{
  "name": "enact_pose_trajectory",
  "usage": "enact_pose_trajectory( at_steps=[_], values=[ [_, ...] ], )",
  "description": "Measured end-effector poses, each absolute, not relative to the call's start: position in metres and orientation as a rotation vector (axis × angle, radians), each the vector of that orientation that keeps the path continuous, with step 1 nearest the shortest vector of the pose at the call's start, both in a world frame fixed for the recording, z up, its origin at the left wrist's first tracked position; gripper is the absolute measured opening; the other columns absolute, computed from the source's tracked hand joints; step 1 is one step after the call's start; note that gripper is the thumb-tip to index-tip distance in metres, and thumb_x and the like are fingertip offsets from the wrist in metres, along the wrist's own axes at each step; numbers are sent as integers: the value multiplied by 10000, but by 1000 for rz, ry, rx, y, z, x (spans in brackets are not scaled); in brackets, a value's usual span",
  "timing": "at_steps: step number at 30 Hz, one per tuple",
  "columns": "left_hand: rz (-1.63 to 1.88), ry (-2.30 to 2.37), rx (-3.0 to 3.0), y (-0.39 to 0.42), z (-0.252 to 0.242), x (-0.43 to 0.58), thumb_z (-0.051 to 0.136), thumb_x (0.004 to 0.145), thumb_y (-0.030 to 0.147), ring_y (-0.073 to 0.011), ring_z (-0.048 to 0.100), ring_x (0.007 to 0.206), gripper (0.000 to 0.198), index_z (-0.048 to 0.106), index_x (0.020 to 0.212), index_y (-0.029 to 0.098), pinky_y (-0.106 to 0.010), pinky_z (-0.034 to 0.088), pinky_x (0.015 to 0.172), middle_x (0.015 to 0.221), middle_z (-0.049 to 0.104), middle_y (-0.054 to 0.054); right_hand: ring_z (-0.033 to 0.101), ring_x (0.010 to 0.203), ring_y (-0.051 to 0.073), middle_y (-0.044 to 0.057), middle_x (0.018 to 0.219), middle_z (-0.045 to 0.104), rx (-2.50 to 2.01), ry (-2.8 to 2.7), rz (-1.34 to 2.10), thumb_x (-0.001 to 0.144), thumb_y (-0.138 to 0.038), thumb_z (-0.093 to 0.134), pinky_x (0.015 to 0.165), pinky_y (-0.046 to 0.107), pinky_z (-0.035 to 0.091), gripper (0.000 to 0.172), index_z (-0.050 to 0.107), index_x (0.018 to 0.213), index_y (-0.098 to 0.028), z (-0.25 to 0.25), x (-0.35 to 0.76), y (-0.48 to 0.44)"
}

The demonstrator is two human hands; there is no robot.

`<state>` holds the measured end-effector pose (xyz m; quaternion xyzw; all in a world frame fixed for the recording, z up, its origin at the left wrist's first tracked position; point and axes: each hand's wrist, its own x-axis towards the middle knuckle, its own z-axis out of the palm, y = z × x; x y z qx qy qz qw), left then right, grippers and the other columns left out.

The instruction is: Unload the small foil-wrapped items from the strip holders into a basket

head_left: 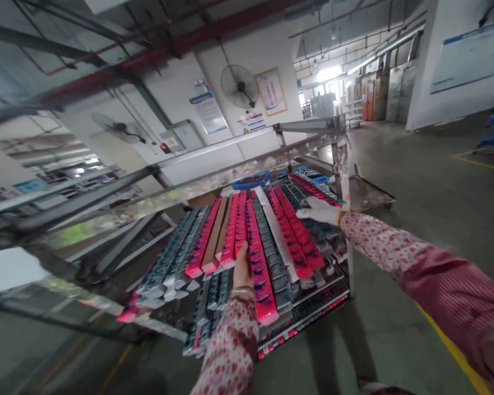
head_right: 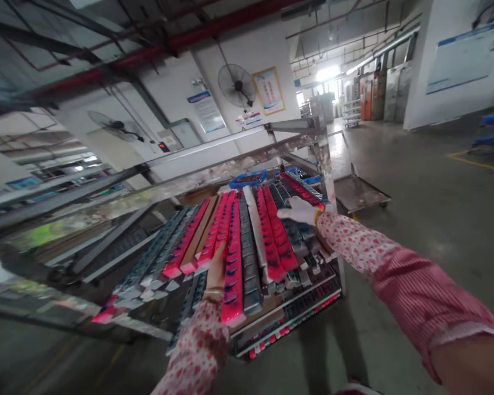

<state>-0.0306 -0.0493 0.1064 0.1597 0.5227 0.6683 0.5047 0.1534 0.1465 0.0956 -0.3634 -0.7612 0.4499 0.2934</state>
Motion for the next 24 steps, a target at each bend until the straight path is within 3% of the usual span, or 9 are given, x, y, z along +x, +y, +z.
enact_pose_trajectory(
  at_steps=[3,7,9,11,12,14,17,20,24],
  values=[
    [1625,1338,459,-49,96,-27,503,811,640,-285,660,1005,547,695,1047,185,-464,532,876,883,726,-97,538,1179,322,178,1324,531,-1001,-2267,919,773,-650,605,1024,442,393,710,563,1251,-127,85,141,168],
    [1674,1747,969,-85,74,-19,373,887,627,-288,633,1067,567,692,1137,231,-470,485,934,1031,719,-83,535,1190,274,113,1304,553,-829,-2201,873,906,-615,410,1050,433,373,567,550,1260,-195,84,169,154],
    [1769,1939,1255,-115,57,-15,314,918,585,-288,615,1111,534,573,1311,333,-478,481,928,1189,676,-66,445,1298,258,103,1387,495,-653,-2182,748,924,-562,415,1102,435,320,538,498,1327,-215,88,195,131],
    [1841,1996,1356,-144,39,-10,445,868,583,-319,571,1175,607,392,1440,388,-510,474,928,1341,584,-69,360,1359,283,114,1436,447,-377,-2328,543,842,-585,552,1126,464,286,658,456,1377,-214,92,216,101],
    [1861,2051,1455,-155,31,-6,557,812,566,-340,539,1204,673,399,1439,377,-535,442,963,1330,589,-80,337,1366,307,109,1437,450,-278,-2403,401,785,-614,603,1136,504,253,724,459,1379,-226,92,221,85],
    [1837,2130,1680,-167,20,1,713,735,429,-335,512,1211,623,536,1332,387,-558,370,1029,1202,660,-64,350,1341,341,110,1411,482,-112,-2528,121,748,-631,626,1129,578,214,761,465,1375,-229,89,220,57],
    [1595,2211,2415,-158,22,9,781,677,200,-267,526,1110,470,685,1098,386,-503,344,1052,926,723,-20,485,1195,284,99,1295,576,-45,-2494,-208,853,-464,590,1068,528,330,476,552,1262,-224,80,196,36],
    [1253,2136,3144,-127,41,1,823,620,187,-246,525,1014,403,707,971,349,-455,371,1004,839,715,-11,552,1053,209,78,1168,636,-49,-2385,-378,905,-244,554,980,408,429,241,611,1136,-208,73,169,42],
    [1310,2171,3108,-77,61,-30,791,676,242,-256,533,978,267,671,911,284,-441,388,917,867,706,-34,561,1048,203,85,1134,638,5,-2375,-367,927,-278,539,949,391,447,267,594,1177,-201,74,142,70]
  ],
)
